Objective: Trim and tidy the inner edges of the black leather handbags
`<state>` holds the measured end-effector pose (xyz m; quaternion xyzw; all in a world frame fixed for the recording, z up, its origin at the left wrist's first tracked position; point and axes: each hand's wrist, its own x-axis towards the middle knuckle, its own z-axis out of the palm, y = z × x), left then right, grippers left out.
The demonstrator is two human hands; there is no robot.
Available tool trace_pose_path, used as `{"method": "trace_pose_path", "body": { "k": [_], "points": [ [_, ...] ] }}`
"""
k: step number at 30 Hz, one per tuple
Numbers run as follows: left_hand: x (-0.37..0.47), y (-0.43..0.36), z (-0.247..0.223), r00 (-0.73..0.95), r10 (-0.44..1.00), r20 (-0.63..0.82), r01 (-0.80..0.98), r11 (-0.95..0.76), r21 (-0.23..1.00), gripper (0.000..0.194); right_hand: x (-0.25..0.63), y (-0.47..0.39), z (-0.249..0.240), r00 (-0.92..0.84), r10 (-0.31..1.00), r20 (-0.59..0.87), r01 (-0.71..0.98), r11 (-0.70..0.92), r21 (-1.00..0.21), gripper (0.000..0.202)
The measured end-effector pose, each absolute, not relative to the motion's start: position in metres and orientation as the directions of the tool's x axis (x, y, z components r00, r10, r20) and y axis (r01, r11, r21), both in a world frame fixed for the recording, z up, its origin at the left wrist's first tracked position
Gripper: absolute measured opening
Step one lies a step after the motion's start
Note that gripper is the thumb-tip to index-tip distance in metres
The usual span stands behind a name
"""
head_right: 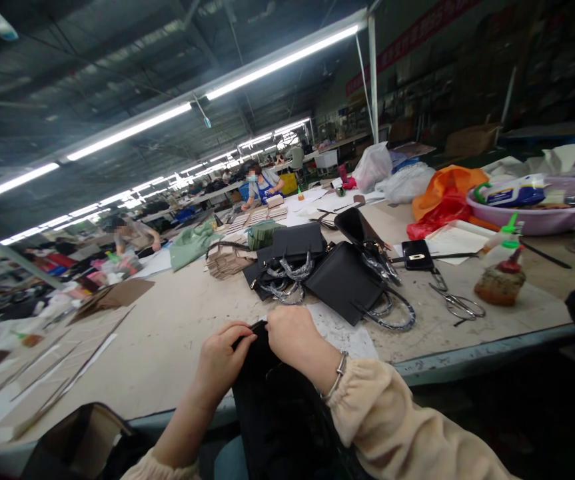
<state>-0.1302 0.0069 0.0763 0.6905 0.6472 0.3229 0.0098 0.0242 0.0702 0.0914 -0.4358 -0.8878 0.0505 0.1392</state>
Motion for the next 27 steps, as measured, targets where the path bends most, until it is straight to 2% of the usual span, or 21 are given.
{"method": "trace_pose_path", "body": {
  "k": [9,12,21,27],
  "points": [
    [-0.134,0.011,0.071,-0.14,0.914,0.38,0.828,-0.102,0.551,0.007,0.026,0.074,0.088,-0.573,0.792,0.21,0.758,0.61,-0.231,0.026],
    [-0.136,0.012,0.073,-0.139,0.915,0.378,0.806,-0.117,0.58,0.013,0.025,0.073,0.091,-0.576,0.793,0.199,0.757,0.609,-0.236,0.026],
    [-0.135,0.02,0.087,-0.026,0.947,0.319,0.895,-0.12,0.429,0.019,0.023,0.067,0.095,-0.574,0.802,0.162,0.766,0.597,-0.241,0.028],
    [-0.135,0.02,0.095,0.058,0.969,0.24,0.969,-0.113,0.22,0.021,0.022,0.067,0.094,-0.574,0.799,0.181,0.76,0.602,-0.246,0.028]
  ]
}}
